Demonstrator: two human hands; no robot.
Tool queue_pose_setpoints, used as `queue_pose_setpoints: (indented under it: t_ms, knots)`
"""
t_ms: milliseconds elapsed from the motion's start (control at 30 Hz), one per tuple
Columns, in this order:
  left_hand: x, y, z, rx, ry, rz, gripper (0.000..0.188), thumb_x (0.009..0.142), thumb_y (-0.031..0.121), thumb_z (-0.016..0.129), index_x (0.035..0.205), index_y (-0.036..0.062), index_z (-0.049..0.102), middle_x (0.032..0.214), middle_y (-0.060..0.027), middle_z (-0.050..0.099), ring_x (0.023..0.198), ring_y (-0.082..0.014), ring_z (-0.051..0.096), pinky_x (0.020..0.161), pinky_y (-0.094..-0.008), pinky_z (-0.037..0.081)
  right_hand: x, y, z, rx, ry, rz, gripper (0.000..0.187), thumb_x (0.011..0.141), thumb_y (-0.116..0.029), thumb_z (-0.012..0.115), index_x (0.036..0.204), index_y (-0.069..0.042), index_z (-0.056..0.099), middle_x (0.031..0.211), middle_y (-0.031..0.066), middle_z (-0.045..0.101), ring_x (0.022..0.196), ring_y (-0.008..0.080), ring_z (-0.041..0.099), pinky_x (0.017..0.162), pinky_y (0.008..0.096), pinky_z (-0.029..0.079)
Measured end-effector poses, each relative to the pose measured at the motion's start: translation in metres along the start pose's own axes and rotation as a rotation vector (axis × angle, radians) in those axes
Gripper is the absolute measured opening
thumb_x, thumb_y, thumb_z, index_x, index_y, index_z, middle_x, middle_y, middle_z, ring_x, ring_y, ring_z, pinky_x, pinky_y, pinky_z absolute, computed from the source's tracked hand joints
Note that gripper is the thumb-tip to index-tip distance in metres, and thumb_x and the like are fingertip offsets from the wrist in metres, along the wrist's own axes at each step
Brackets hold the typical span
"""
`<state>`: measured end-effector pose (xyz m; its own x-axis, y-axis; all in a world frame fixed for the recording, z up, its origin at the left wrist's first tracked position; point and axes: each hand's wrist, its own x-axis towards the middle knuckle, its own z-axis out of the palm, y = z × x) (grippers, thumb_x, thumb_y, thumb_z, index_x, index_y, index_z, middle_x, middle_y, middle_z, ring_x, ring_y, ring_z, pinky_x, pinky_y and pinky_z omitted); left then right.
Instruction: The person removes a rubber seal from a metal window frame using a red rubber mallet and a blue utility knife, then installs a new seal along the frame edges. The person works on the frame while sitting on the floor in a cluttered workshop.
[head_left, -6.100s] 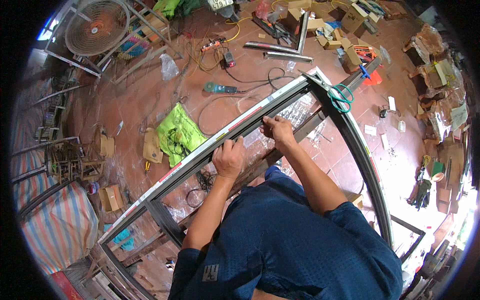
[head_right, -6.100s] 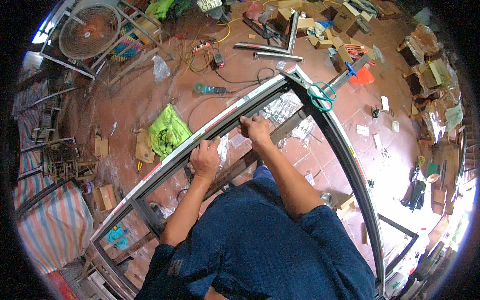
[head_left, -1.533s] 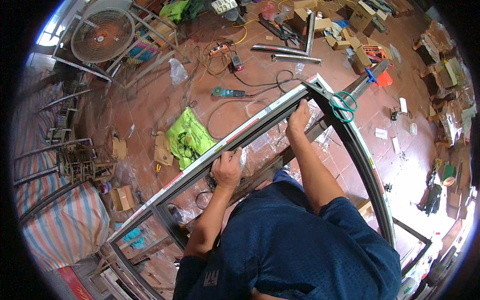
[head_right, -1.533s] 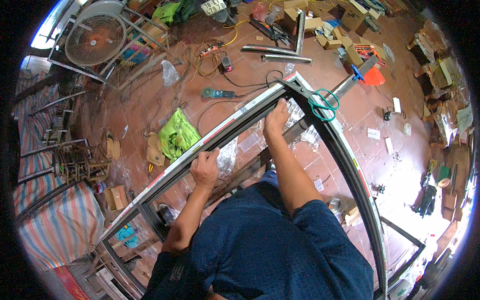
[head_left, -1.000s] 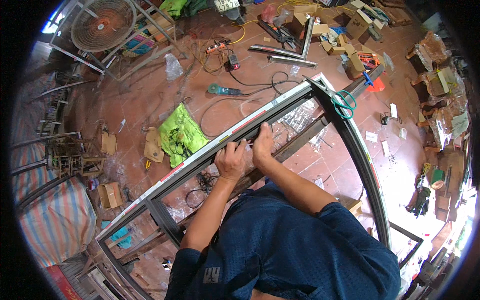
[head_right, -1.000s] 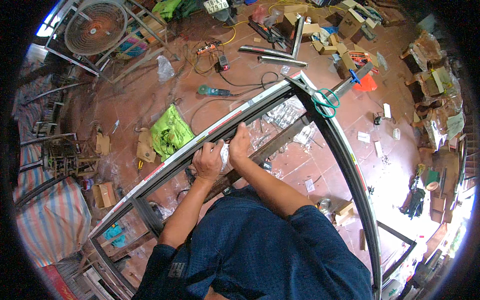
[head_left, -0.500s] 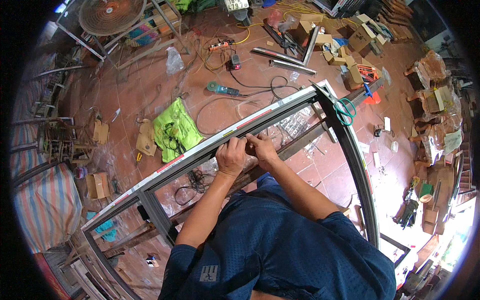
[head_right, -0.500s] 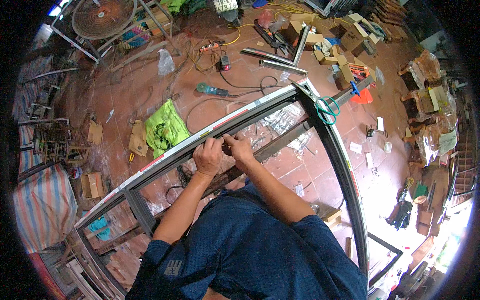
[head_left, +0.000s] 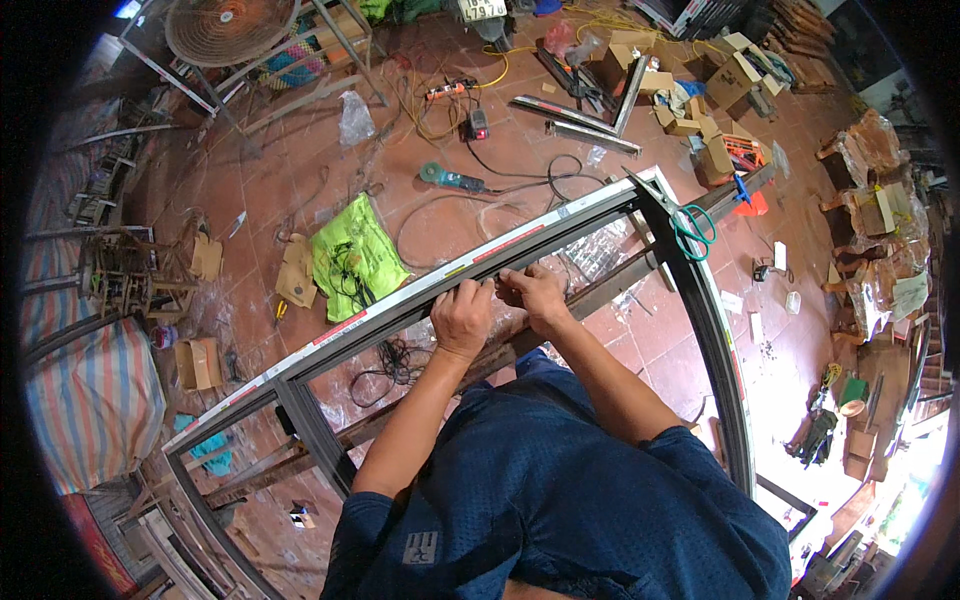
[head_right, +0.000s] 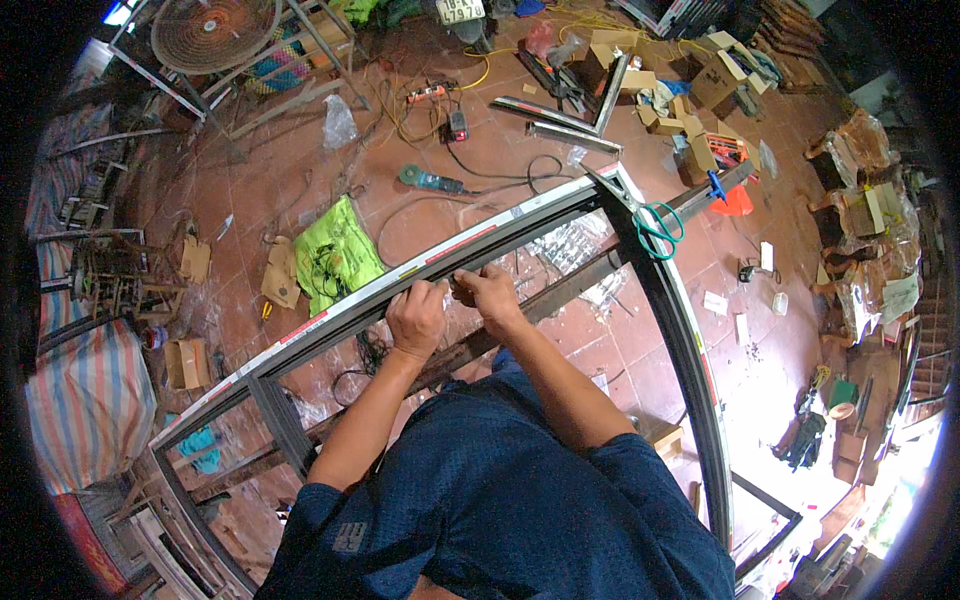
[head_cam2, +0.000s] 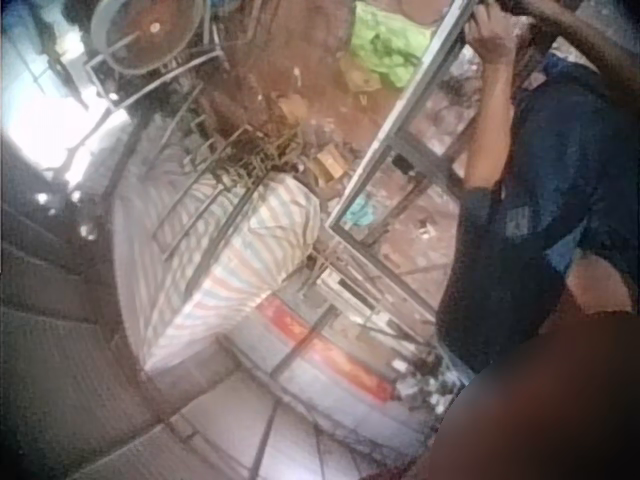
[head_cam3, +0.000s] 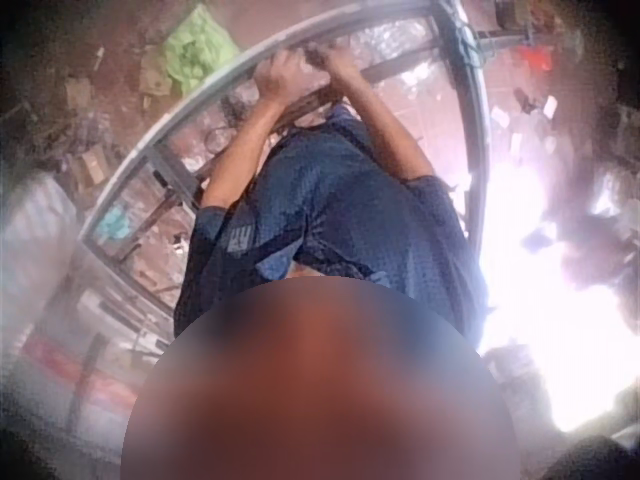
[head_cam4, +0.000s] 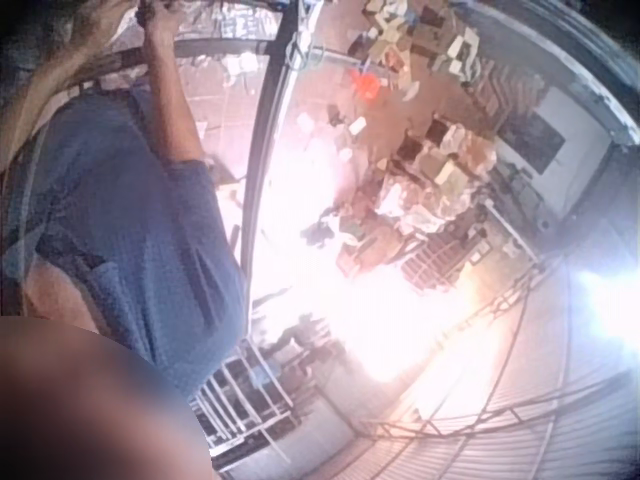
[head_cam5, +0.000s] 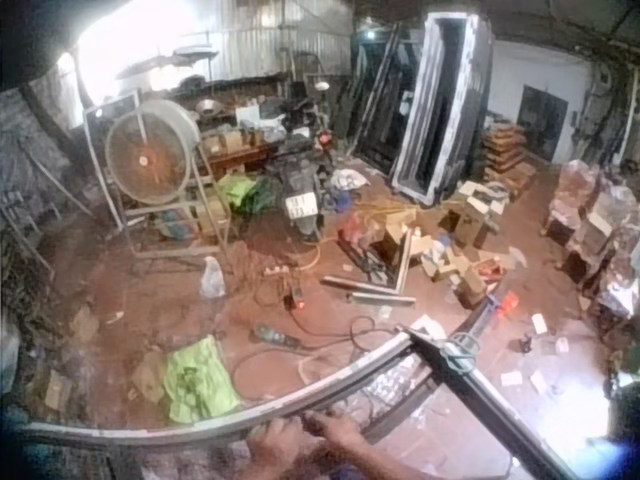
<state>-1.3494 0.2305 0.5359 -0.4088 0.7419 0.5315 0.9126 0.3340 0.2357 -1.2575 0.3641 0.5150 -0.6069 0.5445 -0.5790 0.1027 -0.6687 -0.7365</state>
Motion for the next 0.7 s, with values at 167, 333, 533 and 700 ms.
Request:
queue_pose_setpoints:
  t_ms: [167,333,533,700]
  knots:
    - [-0.002,0.001,0.001,0.005,-0.016,-0.011,0.005,0.088,0.014,0.074,0.094,0.0130,0.076,0.080,-0.0050,0.058,0.068,-0.0266,0.064,0.062,-0.0407,0.050,0.003,-0.009,-0.001,-0.026,-0.014,0.062,0.022,0.093,-0.012,0.077,0.087,0.003,0.061,0.075,0.0121,0.068,0.062,0.0212,0.066,0.055,0.0324,0.052]
    - [-0.001,0.002,-0.001,0.005,-0.009,-0.017,0.007,0.088,0.013,0.074,0.095,0.0136,0.077,0.082,-0.0045,0.060,0.070,-0.0264,0.065,0.064,-0.0406,0.050,0.008,-0.015,-0.011,-0.130,-0.035,0.058,0.023,0.091,-0.013,0.079,0.092,0.002,0.063,0.080,0.0126,0.071,0.066,0.0219,0.069,0.060,0.0330,0.056]
    - [-0.001,0.003,-0.002,0.001,-0.011,-0.027,0.007,0.089,0.012,0.073,0.095,0.0140,0.077,0.083,-0.0040,0.061,0.070,-0.0264,0.065,0.065,-0.0405,0.050,0.019,-0.043,-0.039,-0.127,0.074,0.019,0.023,0.088,-0.012,0.082,0.088,0.002,0.063,0.078,0.0131,0.071,0.062,0.0211,0.068,0.055,0.0326,0.054]
    - [-0.001,0.003,-0.002,-0.006,-0.015,-0.031,0.008,0.089,0.011,0.073,0.095,0.0143,0.078,0.082,-0.0037,0.061,0.070,-0.0258,0.065,0.064,-0.0403,0.050,0.021,-0.050,-0.053,-0.094,0.086,0.019,0.026,0.088,-0.013,0.082,0.089,0.002,0.061,0.076,0.0133,0.069,0.062,0.0209,0.067,0.055,0.0309,0.055]
